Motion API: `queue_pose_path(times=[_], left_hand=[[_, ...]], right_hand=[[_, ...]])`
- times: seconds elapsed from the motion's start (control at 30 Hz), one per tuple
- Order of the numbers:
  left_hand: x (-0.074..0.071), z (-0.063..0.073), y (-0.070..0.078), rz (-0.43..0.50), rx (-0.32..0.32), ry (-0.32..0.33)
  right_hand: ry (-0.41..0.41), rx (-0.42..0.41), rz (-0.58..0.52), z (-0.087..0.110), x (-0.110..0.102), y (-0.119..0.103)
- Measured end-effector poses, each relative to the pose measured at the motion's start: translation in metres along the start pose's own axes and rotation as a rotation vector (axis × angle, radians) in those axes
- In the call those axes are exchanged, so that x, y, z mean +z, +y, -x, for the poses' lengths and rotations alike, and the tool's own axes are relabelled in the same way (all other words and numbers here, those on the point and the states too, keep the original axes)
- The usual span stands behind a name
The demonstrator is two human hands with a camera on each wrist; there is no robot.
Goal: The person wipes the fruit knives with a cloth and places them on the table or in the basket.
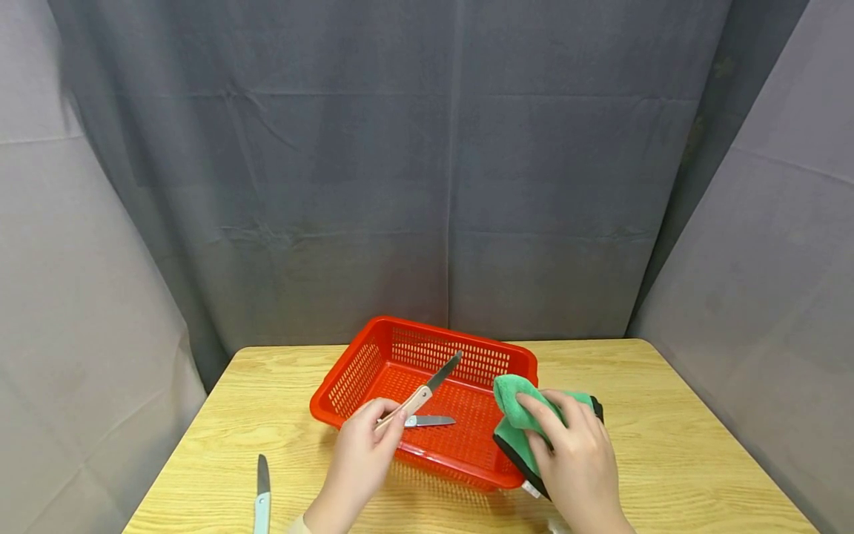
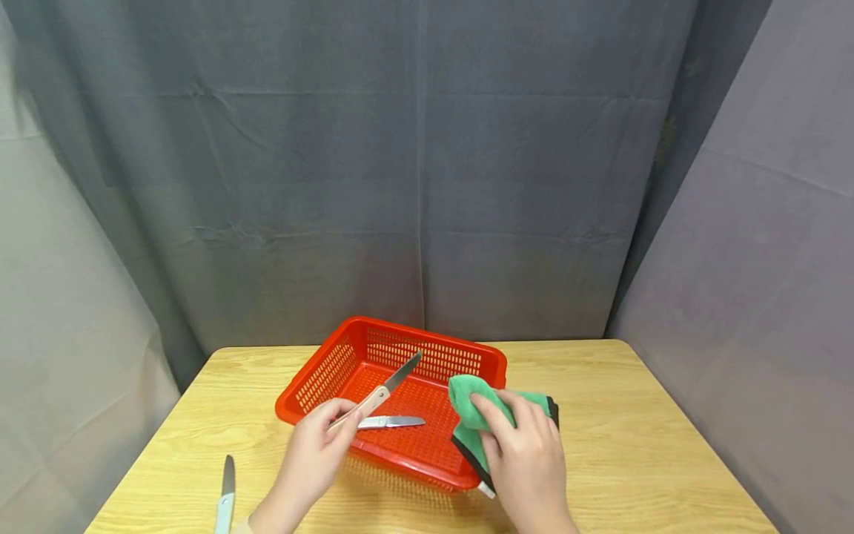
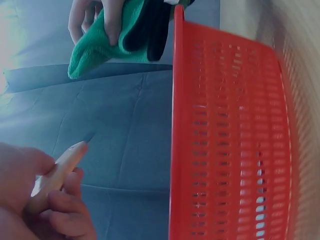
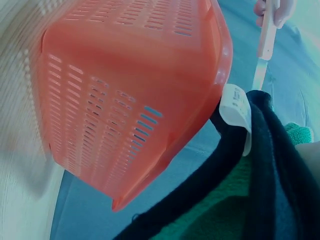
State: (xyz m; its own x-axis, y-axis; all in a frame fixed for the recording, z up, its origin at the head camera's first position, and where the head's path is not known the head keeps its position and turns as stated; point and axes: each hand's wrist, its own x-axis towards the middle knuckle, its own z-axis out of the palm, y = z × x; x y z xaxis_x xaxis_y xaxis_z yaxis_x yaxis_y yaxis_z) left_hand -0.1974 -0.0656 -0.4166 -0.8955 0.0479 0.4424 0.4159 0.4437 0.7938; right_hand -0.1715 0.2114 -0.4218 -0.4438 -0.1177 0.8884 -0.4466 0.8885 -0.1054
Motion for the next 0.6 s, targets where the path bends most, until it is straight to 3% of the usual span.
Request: queue_pose_path(times=[0.2, 0.37, 0.6], left_hand=[[-0.005, -0.012, 0.001, -0.148, 0.01, -0.081], [-0.007, -0.022, 0.002, -0.219, -0.003, -0.195], [-0.004, -0.038, -0.002, -0.31, 0.053, -0.292]], right_hand=[[0.002, 0.0, 0.001, 0.001, 0.0, 0.001], [-0.001, -0.002, 0.003, 0.001, 0.001, 0.001], [-0.018, 0.002, 0.008, 0.001, -0.001, 0.001]])
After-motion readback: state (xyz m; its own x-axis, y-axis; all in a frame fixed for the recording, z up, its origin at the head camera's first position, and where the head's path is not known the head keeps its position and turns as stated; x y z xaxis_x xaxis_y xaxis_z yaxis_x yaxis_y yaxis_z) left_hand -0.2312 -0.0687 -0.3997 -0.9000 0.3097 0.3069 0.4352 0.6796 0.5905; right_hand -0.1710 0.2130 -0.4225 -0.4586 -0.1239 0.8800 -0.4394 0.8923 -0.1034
